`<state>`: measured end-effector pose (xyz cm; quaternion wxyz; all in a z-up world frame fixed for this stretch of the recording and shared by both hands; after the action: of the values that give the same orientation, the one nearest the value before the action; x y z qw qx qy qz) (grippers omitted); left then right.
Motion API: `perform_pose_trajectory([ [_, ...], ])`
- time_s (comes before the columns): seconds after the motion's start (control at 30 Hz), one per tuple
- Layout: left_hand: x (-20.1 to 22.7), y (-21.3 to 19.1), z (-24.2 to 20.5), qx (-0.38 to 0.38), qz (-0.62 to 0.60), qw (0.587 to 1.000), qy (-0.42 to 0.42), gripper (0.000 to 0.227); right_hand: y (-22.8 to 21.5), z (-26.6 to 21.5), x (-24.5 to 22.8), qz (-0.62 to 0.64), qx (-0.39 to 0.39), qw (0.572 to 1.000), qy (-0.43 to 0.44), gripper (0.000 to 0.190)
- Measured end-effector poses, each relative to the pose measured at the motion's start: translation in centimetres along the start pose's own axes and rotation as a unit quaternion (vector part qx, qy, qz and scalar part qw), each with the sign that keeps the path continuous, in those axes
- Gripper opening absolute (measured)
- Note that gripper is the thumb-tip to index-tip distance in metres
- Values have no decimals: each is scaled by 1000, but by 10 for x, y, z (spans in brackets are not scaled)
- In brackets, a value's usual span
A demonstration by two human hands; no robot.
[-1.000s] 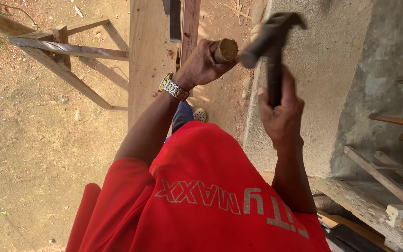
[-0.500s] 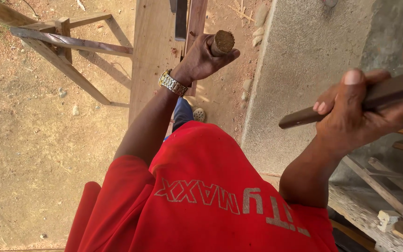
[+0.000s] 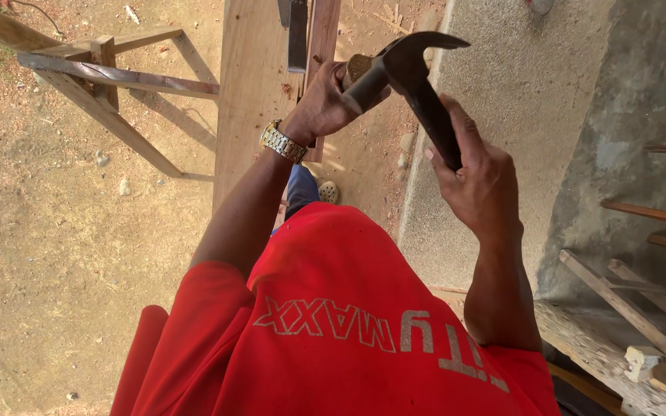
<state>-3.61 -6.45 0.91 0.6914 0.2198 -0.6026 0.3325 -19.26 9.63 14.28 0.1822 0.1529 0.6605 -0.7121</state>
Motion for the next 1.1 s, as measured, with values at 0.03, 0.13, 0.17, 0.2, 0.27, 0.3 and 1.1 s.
perform_pose_trajectory([
  [0.03,2,-2,3,10,14,999,-33,33,-6,-1,3,-13,26,1000,-12,75],
  [0.13,-2,0,3,5,43,998,-48,35,-52,5,-31,-10,163,983,-80,75],
  [0.17,-1,-1,4,5,43,998,-49,35,-55,-1,-16,-9,163,983,-80,75],
  [0.2,1,-2,4,3,40,998,-40,36,-64,-10,5,107,207,971,-55,70],
  [0.27,2,2,3,-1,34,999,-33,36,-67,-16,31,222,247,943,-27,66],
  [0.3,2,1,3,0,35,999,-40,37,-68,-11,32,282,277,916,-65,66],
  [1.1,12,-30,-54,19,5,996,-85,24,89,-51,48,178,58,968,170,41],
])
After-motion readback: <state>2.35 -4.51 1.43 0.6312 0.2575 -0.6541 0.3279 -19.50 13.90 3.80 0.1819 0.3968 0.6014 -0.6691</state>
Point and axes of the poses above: each hand's wrist, its own z-axis towards the middle knuckle, its own y-axis out of the palm, x = y × z, the point moved 6 cm from there along z, towards the middle knuckle, and after that the axes turned 2 degrees about -x, right-handed, at the moved point
